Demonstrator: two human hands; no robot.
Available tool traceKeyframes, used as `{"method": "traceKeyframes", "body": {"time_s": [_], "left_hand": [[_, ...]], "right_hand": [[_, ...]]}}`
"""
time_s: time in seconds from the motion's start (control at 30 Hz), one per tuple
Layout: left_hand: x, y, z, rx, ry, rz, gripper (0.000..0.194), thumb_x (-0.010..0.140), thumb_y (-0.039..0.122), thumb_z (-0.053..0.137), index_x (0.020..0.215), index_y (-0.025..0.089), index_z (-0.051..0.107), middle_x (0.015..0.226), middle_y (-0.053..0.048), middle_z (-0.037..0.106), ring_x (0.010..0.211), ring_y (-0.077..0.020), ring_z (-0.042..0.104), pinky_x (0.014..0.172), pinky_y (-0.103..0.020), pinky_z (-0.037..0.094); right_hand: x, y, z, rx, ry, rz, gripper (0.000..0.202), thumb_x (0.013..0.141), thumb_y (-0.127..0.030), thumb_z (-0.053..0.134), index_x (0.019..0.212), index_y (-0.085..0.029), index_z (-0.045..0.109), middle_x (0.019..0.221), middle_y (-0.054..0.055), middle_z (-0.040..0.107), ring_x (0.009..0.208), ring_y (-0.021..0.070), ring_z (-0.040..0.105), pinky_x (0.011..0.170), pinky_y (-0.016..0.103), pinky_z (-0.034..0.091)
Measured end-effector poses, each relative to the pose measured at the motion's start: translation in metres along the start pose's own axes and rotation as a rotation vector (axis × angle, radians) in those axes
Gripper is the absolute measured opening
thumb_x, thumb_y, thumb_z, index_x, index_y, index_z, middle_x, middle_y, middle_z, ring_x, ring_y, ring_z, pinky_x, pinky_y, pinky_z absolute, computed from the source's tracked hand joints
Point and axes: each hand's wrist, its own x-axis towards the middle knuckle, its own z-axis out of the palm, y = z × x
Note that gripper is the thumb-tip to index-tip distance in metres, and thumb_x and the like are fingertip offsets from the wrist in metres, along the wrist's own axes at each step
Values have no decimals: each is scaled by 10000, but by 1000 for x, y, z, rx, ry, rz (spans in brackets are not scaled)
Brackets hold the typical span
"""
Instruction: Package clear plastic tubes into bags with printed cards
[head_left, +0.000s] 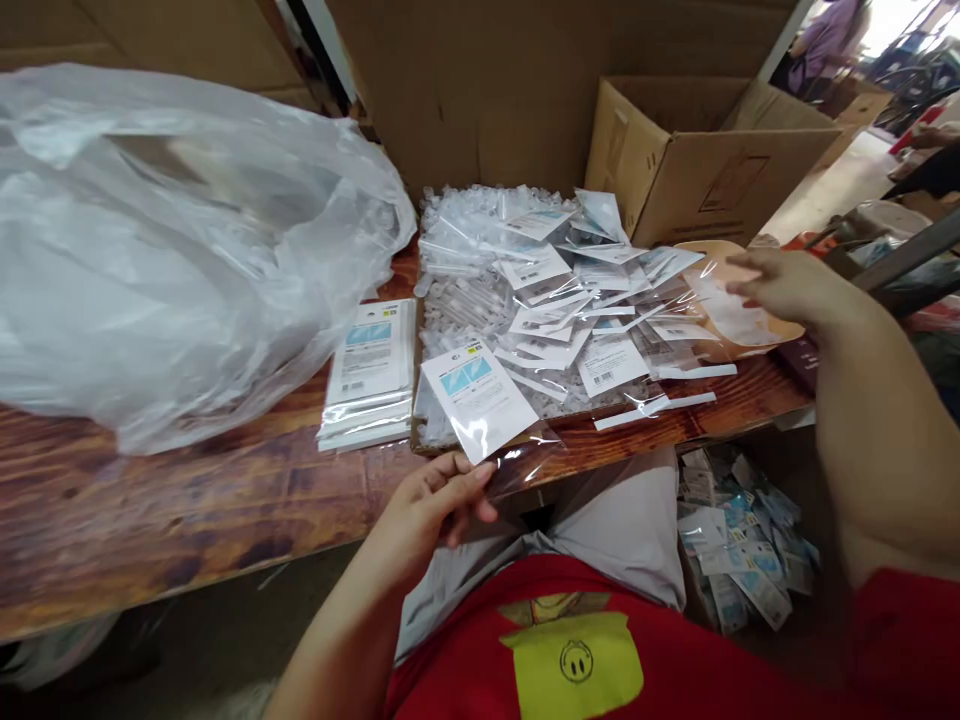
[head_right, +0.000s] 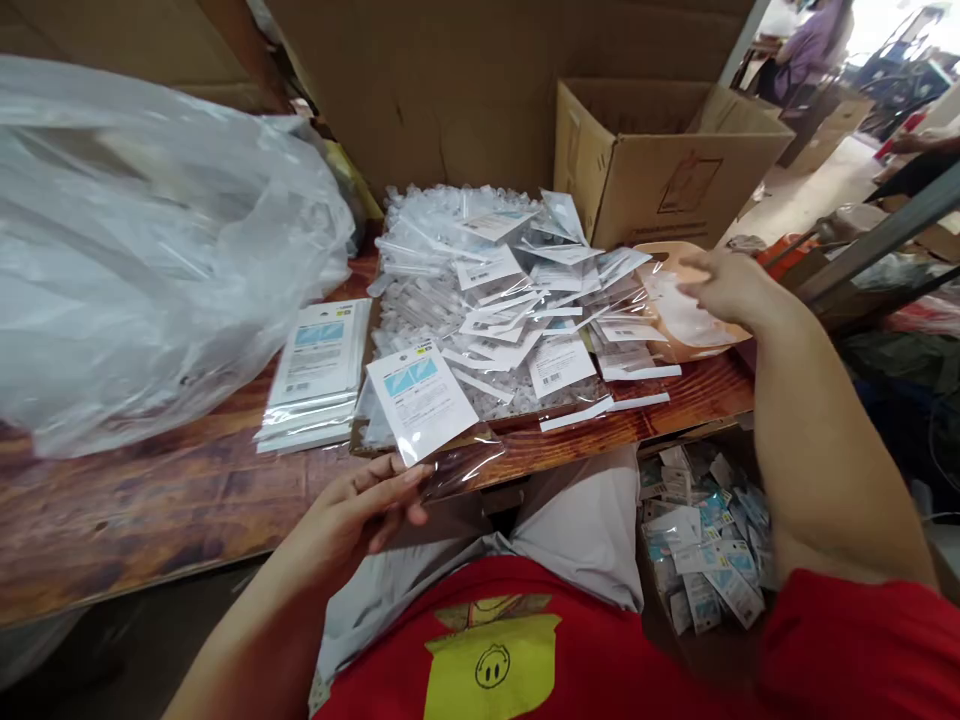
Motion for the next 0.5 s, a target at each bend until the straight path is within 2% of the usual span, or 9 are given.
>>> {"method": "traceKeyframes", "body": {"time_s": [0.07,0.13,0.17,0.23,0.27,0.3,0.37,0.43,0.5], "left_hand": [[-4,-3,-1,54,14,15,606,680,705,796,848,157,598,578,-53,691,353,-62,358,399,-203,214],[-9,-8,-5,141,76,72,630,761,762,700,916,155,632,597,-59,691,368,-90,391,403,-227,278],[-12,-11,-7,197,141,131,606,816,750,656,955,161,648,625,-56,695,392,-107,430,423,-241,332],[-17,-18,-11,376,344,319,467,906,642,622,1009,189,667,705,-49,705,500,-143,551,521,-266,442],[-18,-22,-13,507,459,444,365,928,554,636,1028,205,673,753,-48,712,575,-158,604,586,-275,476],[-17,-25,-16,658,564,582,267,926,460,663,1038,218,681,808,-52,723,657,-173,648,648,-281,497],[-13,-30,-19,954,684,880,163,881,294,716,1030,230,699,906,-66,745,794,-199,702,741,-294,523],[-5,-33,-21,1139,682,1176,210,846,173,738,1046,233,722,984,-79,763,874,-210,727,809,-299,542],[3,-33,-21,1238,643,1371,292,846,105,740,1104,240,734,1046,-87,772,904,-203,739,823,-294,542]], "right_hand": [[-3,9,-6,-47,82,47,182,847,-414,830,839,-248,756,674,-48,656,542,80,601,495,218,404],[-11,4,-9,-69,190,73,169,953,-395,716,845,-273,761,719,-54,678,574,65,600,535,217,394],[-16,-4,-7,-89,267,76,180,978,-392,682,853,-289,761,751,-54,690,613,70,606,570,235,409],[-30,-29,7,-183,443,64,137,986,-385,674,910,-316,765,861,-31,723,753,111,635,687,299,455],[-38,-45,20,-272,517,57,130,995,-389,662,977,-313,766,956,7,739,872,152,654,785,349,474],[-48,-62,37,-374,531,24,148,1013,-371,633,1059,-300,754,1056,55,740,983,196,658,872,392,465],[-67,-94,79,-604,380,-120,145,1021,-283,597,1111,-273,711,1094,100,721,1073,257,624,940,449,428],[-85,-117,125,-731,141,-350,156,990,-173,590,1073,-275,675,1002,56,744,1011,267,625,933,470,378],[-97,-128,166,-806,39,-472,252,973,-105,576,1140,-273,663,1034,4,772,1001,252,627,925,460,321]]}}
